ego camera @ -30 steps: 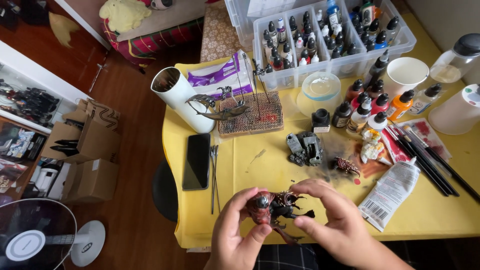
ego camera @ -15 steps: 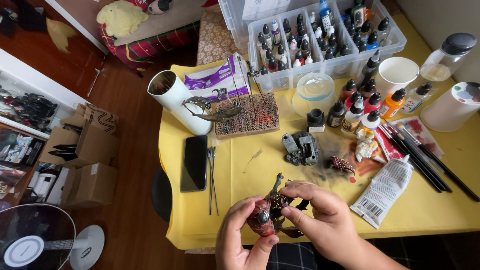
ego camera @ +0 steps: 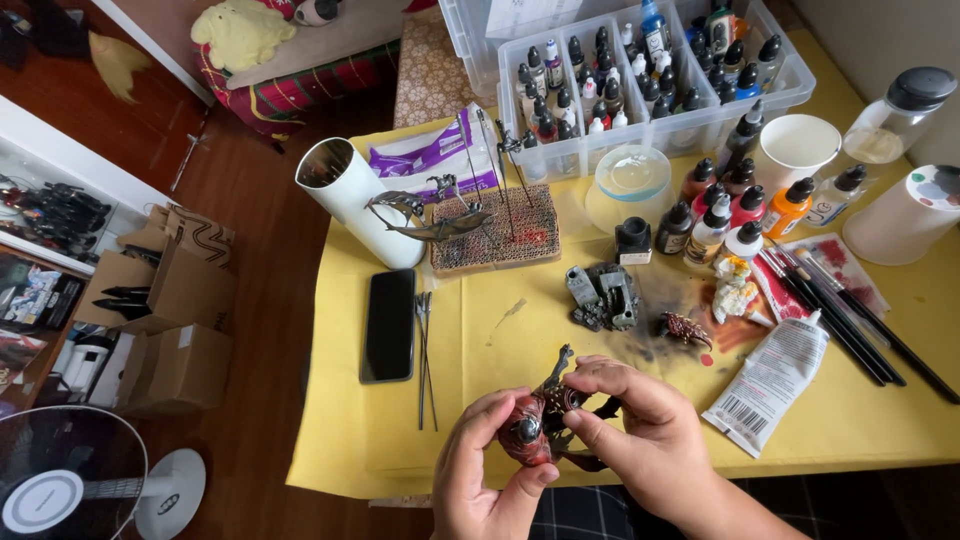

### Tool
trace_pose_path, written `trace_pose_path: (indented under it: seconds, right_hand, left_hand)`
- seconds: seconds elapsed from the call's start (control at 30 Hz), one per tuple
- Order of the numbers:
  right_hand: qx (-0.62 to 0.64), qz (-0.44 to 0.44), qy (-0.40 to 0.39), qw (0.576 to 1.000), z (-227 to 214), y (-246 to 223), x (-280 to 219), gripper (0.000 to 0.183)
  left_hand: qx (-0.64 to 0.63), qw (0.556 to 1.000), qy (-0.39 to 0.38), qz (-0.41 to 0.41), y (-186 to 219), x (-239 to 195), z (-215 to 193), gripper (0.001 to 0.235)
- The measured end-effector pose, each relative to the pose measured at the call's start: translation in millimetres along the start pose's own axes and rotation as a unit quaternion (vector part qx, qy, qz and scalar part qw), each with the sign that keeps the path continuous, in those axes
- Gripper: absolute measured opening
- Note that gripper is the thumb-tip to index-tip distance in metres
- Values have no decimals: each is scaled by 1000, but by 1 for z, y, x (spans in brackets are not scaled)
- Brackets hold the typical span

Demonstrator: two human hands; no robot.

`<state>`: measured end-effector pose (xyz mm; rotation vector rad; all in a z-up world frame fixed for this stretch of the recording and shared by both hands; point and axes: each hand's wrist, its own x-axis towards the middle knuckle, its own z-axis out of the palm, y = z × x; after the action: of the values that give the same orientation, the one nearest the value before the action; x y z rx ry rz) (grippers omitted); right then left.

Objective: Assembling a miniature figure by applying glue to a small component and carefully attaching it to the main body of the model.

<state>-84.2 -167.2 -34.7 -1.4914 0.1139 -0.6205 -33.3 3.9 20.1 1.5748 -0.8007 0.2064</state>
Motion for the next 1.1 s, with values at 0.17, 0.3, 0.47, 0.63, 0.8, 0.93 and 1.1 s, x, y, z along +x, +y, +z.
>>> trace_pose_path:
  seconds: [0.17,0.3,0.47,0.63,0.8,0.93,1.1]
  right_hand:
    - [-12,5,1,1000,2,1,1,31]
    - [-12,-7,-6,1000,4,-2,3,30]
    - [-108,-59,-31,992,9,-19,18,29]
    - [-192,-147,-88,966,2,-46,26,42]
    - [-193,-187,16,963,-17,-43,9,20]
    - [-206,-207,-14,956,-30,-27,-6,19]
    - [-236,-258,-81,933,-27,-19,-8,12]
  left_hand:
    - [4,1000,-5,-7,-4,-1,-2,52]
    - [-35,999,-8,-39,-7,-5,-4,52]
    - [-102,988,2,-116,-18,-14,-5,58]
    - [-209,957,11,-202,-37,-17,-17,53]
    - [-171,946,-18,-274,-52,2,-37,53]
    - [-204,920,-6,-335,-68,19,-42,51]
    - [-230,916,-61,-324,-93,34,-40,48]
